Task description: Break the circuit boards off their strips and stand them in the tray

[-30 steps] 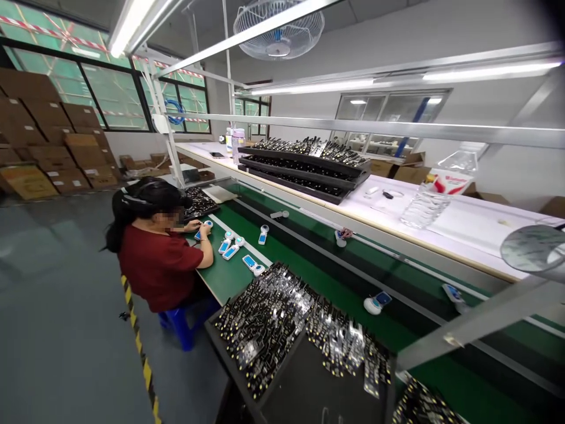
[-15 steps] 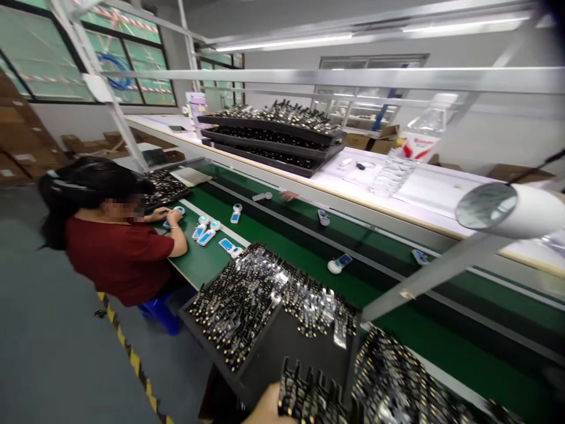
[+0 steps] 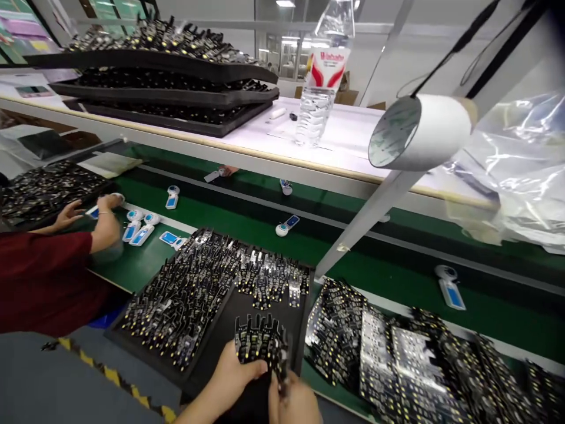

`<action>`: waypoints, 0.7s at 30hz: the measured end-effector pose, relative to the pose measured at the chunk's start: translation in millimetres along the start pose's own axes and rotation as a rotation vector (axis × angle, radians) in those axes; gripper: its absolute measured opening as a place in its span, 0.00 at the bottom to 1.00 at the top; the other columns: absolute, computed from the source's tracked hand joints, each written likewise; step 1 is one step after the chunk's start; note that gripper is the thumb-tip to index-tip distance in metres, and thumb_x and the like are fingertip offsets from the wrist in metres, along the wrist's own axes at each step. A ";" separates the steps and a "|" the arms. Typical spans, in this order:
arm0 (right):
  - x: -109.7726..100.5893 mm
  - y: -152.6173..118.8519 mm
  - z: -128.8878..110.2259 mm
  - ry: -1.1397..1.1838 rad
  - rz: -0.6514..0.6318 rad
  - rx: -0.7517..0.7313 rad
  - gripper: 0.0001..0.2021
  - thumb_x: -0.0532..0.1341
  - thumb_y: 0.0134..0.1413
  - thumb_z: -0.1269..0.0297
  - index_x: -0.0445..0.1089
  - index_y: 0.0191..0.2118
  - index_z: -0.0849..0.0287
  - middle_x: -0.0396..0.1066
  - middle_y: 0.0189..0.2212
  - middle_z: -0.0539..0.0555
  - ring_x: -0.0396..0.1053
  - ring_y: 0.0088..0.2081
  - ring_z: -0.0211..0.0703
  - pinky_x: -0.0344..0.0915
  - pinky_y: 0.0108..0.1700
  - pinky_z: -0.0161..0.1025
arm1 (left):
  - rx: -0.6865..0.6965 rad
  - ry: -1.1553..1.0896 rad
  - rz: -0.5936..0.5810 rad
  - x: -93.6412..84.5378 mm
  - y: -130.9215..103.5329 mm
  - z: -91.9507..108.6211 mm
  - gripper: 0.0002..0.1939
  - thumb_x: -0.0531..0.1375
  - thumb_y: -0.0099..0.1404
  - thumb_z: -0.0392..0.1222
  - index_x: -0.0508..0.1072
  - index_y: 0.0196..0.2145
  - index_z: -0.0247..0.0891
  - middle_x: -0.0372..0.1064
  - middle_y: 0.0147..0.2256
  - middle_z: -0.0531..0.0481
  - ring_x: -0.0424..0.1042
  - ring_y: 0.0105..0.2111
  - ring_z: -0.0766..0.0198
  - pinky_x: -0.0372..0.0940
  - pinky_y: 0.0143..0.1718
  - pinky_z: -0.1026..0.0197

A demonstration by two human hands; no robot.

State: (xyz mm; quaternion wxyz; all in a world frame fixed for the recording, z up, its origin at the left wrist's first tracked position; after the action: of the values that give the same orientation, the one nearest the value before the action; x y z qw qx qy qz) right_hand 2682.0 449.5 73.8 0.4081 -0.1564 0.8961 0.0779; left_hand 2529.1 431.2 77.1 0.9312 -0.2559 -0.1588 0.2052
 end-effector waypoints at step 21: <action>1.0 113.8 69.3 0.400 -0.282 0.016 0.25 0.44 0.65 0.54 0.70 0.26 0.59 0.71 0.20 0.53 0.69 0.25 0.38 0.60 0.30 0.32 | -0.012 -0.004 0.055 63.1 95.7 1.4 0.19 0.71 0.46 0.39 0.71 0.36 0.36 0.75 0.31 0.49 0.73 0.31 0.59 0.68 0.35 0.57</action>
State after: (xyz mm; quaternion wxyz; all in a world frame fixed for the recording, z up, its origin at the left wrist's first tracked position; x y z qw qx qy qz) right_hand 2691.3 574.6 29.0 0.2305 -0.2891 0.9289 -0.0193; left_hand 2554.4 536.1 38.4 0.9234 -0.2652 -0.1546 0.2304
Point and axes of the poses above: each hand's wrist, its own y-axis towards the middle knuckle, its own x-axis out of the palm, z = x × y, the point moved 2 cm from there along y, towards the middle knuckle
